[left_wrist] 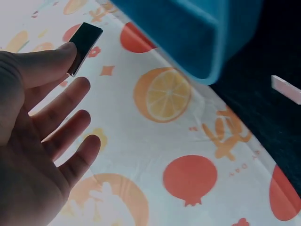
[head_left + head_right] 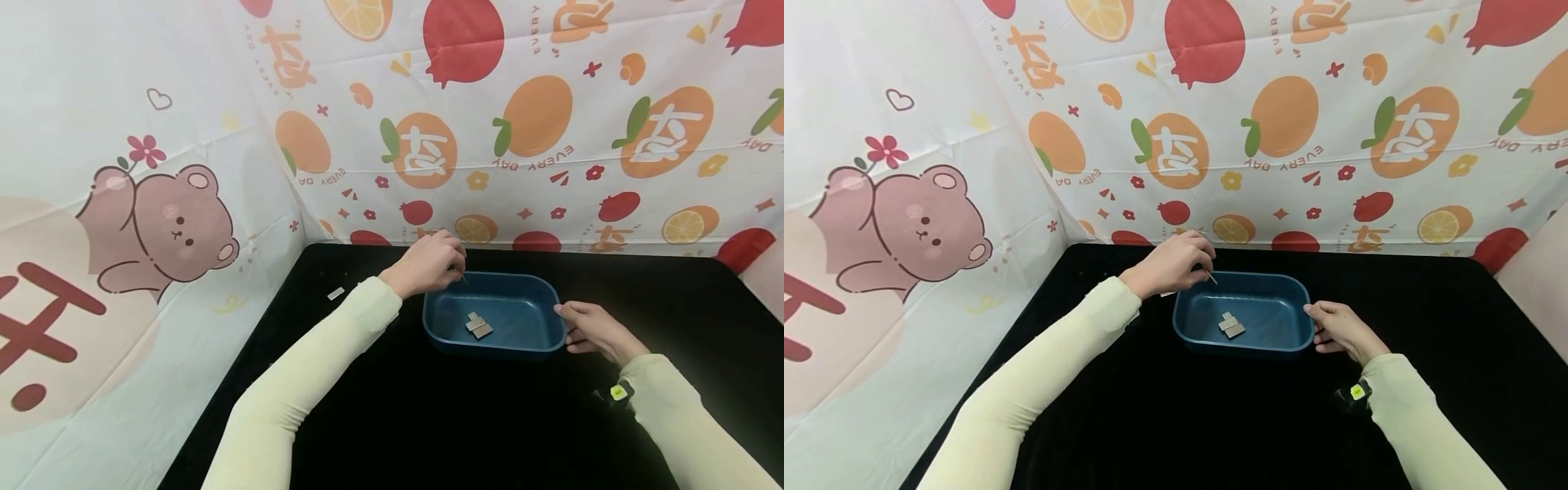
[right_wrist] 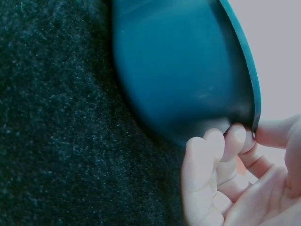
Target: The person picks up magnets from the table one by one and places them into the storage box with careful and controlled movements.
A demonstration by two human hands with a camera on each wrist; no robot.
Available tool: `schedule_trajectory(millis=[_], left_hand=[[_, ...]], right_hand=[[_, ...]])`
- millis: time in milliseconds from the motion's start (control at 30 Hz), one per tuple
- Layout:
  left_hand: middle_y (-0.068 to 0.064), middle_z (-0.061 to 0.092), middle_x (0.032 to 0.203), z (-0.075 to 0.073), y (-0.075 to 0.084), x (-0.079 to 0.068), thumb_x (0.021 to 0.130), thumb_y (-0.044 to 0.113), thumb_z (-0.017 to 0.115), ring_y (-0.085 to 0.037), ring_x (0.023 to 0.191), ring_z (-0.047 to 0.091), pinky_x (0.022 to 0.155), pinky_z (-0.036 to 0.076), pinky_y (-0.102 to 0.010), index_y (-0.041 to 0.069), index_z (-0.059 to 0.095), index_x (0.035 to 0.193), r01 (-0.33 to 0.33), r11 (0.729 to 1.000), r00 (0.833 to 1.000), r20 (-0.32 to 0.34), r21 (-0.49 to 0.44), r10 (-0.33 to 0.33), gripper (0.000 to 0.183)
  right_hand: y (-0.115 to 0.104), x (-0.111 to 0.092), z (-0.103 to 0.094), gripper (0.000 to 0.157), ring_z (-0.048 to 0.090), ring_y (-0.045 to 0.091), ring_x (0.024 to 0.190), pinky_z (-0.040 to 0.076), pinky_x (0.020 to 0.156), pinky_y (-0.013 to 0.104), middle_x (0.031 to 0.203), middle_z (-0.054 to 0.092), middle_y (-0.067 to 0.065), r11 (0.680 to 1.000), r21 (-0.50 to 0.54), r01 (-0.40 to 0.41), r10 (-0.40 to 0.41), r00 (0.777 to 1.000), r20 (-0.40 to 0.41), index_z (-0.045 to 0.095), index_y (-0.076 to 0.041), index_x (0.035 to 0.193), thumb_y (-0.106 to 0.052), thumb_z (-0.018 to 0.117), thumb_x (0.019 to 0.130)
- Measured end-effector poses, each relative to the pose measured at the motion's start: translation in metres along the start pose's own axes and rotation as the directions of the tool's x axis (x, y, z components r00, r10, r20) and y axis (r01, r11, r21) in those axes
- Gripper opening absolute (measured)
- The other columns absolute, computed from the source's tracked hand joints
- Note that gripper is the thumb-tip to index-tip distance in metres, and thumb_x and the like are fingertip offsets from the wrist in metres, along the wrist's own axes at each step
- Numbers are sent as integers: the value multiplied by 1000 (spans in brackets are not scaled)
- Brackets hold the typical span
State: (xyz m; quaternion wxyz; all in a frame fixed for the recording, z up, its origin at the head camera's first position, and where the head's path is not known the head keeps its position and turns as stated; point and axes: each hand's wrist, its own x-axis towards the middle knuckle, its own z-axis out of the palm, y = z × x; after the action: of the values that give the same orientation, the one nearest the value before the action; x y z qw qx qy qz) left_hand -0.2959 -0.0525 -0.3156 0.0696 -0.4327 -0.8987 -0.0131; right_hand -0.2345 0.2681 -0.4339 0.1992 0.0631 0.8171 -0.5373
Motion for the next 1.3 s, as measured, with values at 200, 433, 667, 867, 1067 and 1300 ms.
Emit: schedule_trajectory(millis=[200,433,667,867,1067,1300], left_hand=[[5,62,110,3,3,8,86,25,61,-14,110,47,87,45,-30,24,74,91,-15,1000,999,36,20,15,14],[5,62,109,16,1,12,84,26,63,-16,111,45,90,41,-34,24,74,89,19,998,997,77,66,-24,12],[3,56,124,22,7,18,84,30,63,-18,120,36,93,38,-35,27,74,87,21,986,994,105,165,-39,11],[7,57,117,26,17,29,85,30,62,-16,115,37,90,37,-33,30,72,84,-13,965,986,162,262,-31,10],[9,59,111,32,28,38,85,30,61,-16,112,39,92,37,-33,31,72,86,-59,949,977,211,309,-8,11],[9,60,109,37,30,39,85,29,61,-15,108,40,87,38,-31,30,72,85,-64,945,977,214,321,-6,11]], right_hand=[[-2,0,0,44,59,14,67,55,66,31,77,53,2,1000,2,2,-2,1000,1,52,-9,96,-52,44,90],[-3,3,3,42,58,13,66,55,64,32,77,51,2,1000,12,-2,2,1000,5,51,-10,94,-51,45,91],[-1,3,2,43,58,14,66,55,65,32,76,52,2,1000,2,-4,4,1000,-6,52,-9,94,-51,44,91],[0,0,2,41,58,14,66,55,65,32,75,53,2,1000,3,-5,5,1000,-4,52,-9,94,-50,44,91],[1,-1,3,42,59,15,67,55,66,32,76,53,3,1000,8,-9,9,1000,-10,53,-10,92,-51,45,90],[2,0,1,41,58,15,66,55,65,32,75,53,3,1000,11,-4,4,1000,-8,53,-11,91,-51,45,91]])
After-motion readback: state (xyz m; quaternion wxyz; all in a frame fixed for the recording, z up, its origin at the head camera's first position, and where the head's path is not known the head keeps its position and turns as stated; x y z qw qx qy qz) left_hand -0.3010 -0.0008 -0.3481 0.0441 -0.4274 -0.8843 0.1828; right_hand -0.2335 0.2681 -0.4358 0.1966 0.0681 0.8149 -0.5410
